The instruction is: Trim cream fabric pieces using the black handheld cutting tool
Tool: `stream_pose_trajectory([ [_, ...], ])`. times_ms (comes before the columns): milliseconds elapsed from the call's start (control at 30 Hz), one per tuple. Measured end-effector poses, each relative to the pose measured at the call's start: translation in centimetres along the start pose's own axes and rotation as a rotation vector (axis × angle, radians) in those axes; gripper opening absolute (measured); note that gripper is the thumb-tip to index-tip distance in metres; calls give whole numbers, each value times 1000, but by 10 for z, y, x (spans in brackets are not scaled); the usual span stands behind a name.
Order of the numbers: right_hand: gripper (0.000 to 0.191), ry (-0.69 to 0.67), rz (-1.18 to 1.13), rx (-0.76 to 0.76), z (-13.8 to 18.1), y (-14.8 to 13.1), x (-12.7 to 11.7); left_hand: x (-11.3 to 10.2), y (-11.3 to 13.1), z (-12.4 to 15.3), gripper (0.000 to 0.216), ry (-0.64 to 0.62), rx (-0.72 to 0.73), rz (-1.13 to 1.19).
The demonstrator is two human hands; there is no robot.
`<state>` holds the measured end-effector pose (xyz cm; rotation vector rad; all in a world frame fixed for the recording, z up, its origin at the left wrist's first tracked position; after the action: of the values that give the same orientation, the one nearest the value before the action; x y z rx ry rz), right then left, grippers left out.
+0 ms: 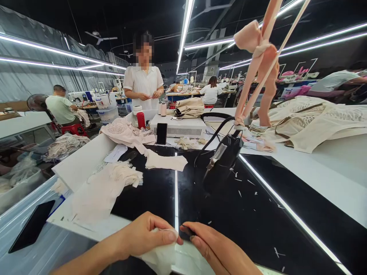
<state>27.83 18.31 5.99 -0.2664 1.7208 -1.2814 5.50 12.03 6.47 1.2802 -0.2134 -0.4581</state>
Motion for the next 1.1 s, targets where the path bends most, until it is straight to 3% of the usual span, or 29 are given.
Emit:
stream_pose_trajectory([
  [433,35,-179,199,-108,-2,-5,10,1,2,0,33,-46,-11,-104],
  [1100,37,-182,324,-98,-4,0,17,5,-1,1,27,-43,-81,-143],
])
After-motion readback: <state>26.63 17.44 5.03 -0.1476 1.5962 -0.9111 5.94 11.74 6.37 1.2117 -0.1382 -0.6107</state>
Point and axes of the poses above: each hand's wrist, its own z-axis away from the middle knuckle, its own x-axis out of the palm, y = z × x, the point moved 1 cm from there along -z, towards the middle knuckle, and after that the axes turned 11 degrees about -y, right-handed, at the moved point
